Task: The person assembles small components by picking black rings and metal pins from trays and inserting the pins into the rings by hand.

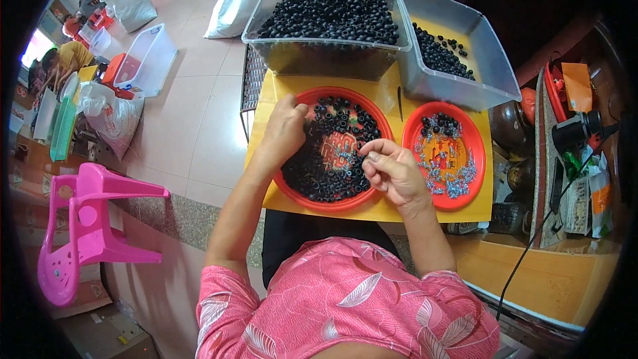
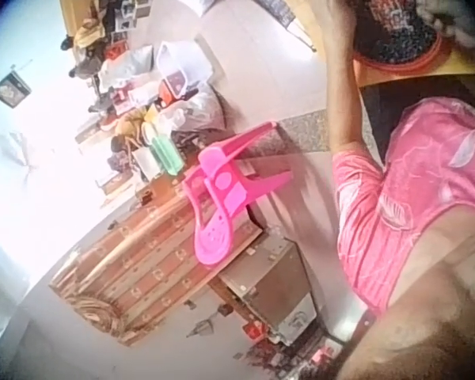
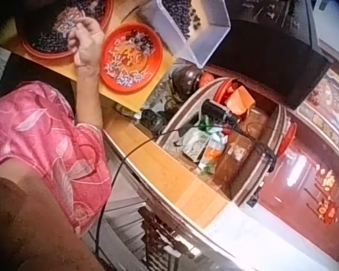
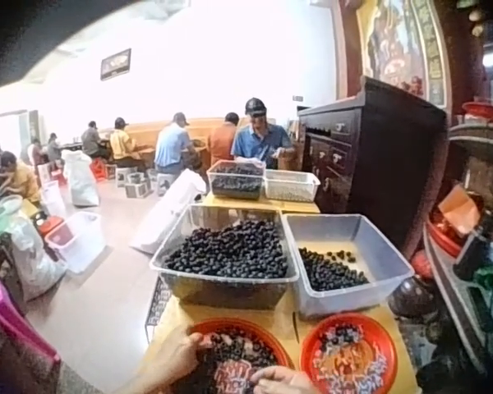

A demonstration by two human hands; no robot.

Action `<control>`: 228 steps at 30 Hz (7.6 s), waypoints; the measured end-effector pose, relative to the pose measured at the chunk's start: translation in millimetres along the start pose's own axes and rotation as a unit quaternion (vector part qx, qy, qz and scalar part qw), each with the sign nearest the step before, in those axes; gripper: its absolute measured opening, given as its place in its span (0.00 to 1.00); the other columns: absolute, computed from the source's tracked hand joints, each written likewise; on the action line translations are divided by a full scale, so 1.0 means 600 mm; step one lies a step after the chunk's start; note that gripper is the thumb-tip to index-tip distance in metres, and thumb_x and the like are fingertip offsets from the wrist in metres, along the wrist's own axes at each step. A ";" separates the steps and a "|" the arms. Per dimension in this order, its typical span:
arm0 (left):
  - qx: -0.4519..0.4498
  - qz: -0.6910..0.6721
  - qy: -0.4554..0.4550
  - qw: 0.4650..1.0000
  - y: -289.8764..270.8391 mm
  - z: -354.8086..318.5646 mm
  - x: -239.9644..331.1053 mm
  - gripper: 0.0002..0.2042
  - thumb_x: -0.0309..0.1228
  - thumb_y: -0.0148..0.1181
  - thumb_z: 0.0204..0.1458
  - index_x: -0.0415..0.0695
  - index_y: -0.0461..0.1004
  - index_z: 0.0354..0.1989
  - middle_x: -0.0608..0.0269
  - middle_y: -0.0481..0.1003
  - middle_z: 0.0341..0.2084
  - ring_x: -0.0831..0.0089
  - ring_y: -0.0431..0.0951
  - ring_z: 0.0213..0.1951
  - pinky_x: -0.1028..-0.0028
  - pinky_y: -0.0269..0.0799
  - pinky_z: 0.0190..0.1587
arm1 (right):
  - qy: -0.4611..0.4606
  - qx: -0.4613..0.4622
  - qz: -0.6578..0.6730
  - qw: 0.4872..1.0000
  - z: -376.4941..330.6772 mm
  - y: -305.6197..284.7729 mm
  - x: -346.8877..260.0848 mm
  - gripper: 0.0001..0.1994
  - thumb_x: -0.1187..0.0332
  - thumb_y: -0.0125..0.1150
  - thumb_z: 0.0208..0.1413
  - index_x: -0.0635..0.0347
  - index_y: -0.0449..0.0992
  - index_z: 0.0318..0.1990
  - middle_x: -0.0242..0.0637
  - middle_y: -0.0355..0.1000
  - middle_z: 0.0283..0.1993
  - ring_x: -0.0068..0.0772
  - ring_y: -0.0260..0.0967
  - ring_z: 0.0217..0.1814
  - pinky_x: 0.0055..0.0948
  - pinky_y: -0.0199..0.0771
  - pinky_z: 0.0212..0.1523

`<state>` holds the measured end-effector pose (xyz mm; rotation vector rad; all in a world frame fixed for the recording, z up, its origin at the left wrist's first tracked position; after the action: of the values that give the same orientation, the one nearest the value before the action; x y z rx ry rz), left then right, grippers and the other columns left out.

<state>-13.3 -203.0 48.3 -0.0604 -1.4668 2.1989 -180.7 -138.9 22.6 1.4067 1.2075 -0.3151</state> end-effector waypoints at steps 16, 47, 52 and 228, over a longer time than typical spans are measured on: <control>0.128 -0.602 -0.084 0.784 -0.104 -0.146 0.064 0.10 0.15 0.62 0.35 0.36 0.73 0.28 0.59 0.71 0.29 0.73 0.71 0.34 0.77 0.67 0.35 | -0.081 -0.090 -0.268 0.956 -0.009 0.127 0.039 0.11 0.62 0.54 0.54 0.62 0.70 0.33 0.24 0.63 0.24 0.12 0.58 0.24 0.14 0.60 0.24; 0.205 -0.293 0.084 0.930 -0.146 -0.205 0.180 0.10 0.26 0.63 0.39 0.36 0.71 0.30 0.57 0.69 0.23 0.67 0.69 0.24 0.74 0.64 0.25 | 0.031 -0.162 -0.028 0.986 -0.070 0.108 0.104 0.09 0.64 0.55 0.53 0.61 0.69 0.30 0.30 0.68 0.24 0.14 0.60 0.20 0.12 0.56 0.16; 0.247 -0.237 0.074 0.937 -0.151 -0.211 0.196 0.07 0.23 0.61 0.38 0.37 0.70 0.26 0.58 0.67 0.21 0.65 0.68 0.22 0.73 0.63 0.23 | -0.037 -0.082 -0.134 0.987 -0.086 0.093 0.086 0.09 0.65 0.55 0.53 0.60 0.69 0.28 0.28 0.66 0.21 0.13 0.60 0.18 0.11 0.56 0.16; 0.047 -0.064 0.016 0.997 -0.040 -0.070 -0.002 0.06 0.21 0.55 0.32 0.42 0.73 0.23 0.63 0.69 0.26 0.64 0.67 0.32 0.68 0.60 0.36 | -0.296 -0.009 -0.762 0.576 0.071 0.092 -0.024 0.05 0.71 0.56 0.43 0.63 0.73 0.27 0.45 0.69 0.27 0.45 0.67 0.33 0.36 0.68 0.37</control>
<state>9.3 -160.4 51.6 0.0304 -1.3104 2.1506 -124.2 -169.3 53.6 -0.2349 1.4859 -1.7783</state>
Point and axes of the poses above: each hand's wrist, its own z-axis towards the middle knuckle, its own y-axis out of the palm, x = y × z, the point moved 9 cm from there along z, towards the middle knuckle
